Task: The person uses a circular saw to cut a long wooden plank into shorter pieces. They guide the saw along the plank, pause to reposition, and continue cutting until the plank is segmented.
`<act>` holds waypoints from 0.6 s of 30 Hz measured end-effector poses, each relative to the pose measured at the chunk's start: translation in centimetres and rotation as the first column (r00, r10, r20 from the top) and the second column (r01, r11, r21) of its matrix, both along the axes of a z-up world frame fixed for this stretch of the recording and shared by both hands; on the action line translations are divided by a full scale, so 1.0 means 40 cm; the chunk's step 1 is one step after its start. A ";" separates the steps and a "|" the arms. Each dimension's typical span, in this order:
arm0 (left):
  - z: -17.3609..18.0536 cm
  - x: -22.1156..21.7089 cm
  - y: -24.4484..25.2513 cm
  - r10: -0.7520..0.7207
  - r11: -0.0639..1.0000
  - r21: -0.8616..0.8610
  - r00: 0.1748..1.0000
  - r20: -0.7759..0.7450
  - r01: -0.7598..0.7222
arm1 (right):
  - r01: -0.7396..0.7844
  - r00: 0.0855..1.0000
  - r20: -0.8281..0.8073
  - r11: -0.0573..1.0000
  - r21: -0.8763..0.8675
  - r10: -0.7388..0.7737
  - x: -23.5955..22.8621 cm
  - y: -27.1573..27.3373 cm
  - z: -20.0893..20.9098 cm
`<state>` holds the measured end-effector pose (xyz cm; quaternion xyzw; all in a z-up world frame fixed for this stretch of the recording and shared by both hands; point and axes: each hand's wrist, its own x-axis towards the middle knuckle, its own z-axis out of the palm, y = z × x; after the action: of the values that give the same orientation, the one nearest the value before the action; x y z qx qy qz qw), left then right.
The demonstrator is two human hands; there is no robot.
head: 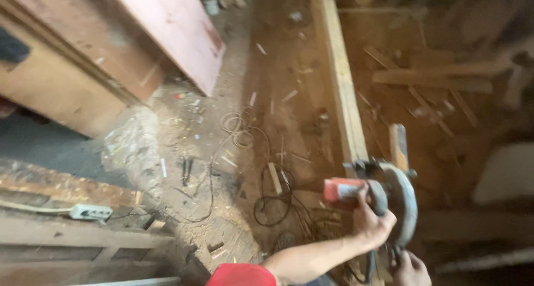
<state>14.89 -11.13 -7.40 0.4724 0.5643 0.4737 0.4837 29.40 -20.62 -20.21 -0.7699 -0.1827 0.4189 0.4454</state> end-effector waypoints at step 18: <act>-0.025 -0.110 0.068 -0.337 0.941 -0.085 0.899 -0.280 0.327 | -0.322 0.929 0.162 0.942 -0.093 0.334 -0.039 0.264 0.064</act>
<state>10.50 -8.39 -8.41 0.6173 0.5489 0.2994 0.4774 27.85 -10.05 -17.64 -0.7763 -0.3336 0.4238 0.3263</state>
